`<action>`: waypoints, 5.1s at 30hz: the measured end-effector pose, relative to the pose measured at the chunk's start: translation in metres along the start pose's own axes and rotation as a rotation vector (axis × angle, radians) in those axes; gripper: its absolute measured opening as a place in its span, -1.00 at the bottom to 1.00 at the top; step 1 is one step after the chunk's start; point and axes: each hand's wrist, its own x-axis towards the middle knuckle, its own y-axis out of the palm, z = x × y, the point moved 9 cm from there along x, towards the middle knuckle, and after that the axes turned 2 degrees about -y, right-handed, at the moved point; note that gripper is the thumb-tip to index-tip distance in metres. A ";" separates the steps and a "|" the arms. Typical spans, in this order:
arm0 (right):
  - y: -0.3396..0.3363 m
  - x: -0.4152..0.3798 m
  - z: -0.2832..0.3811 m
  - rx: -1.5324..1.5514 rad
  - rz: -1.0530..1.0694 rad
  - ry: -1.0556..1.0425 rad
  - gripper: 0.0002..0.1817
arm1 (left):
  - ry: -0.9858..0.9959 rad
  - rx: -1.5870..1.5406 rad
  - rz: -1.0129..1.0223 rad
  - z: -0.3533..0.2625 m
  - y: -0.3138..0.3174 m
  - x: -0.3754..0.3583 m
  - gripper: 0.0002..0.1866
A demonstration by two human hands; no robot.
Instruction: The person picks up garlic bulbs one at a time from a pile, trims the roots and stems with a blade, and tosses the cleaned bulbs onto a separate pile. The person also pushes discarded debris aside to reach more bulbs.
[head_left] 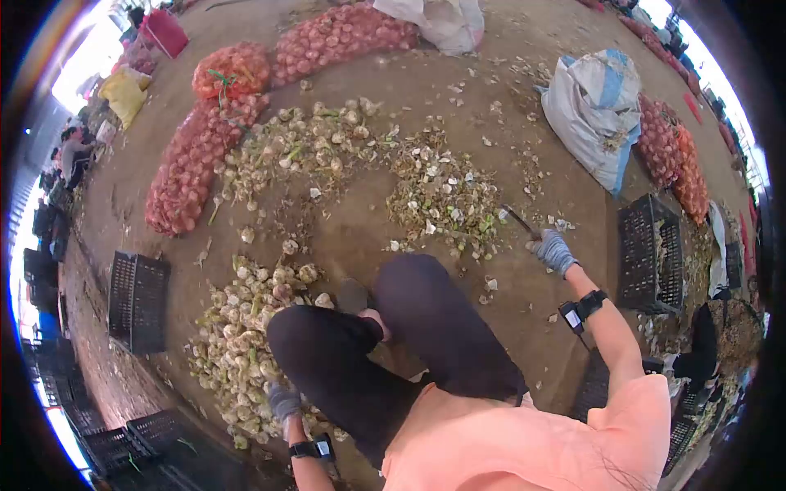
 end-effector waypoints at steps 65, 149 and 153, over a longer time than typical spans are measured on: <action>0.107 0.521 0.228 0.374 0.138 -0.105 -0.65 | -0.015 0.444 0.210 -0.137 0.042 0.501 -0.60; 0.185 0.372 0.270 -0.326 0.354 -0.795 -0.74 | 1.031 -0.374 0.312 -0.585 0.149 0.272 -0.49; 0.143 0.421 0.207 -0.360 0.354 -0.413 -0.78 | 0.453 -1.139 0.853 -0.595 0.119 0.302 -0.53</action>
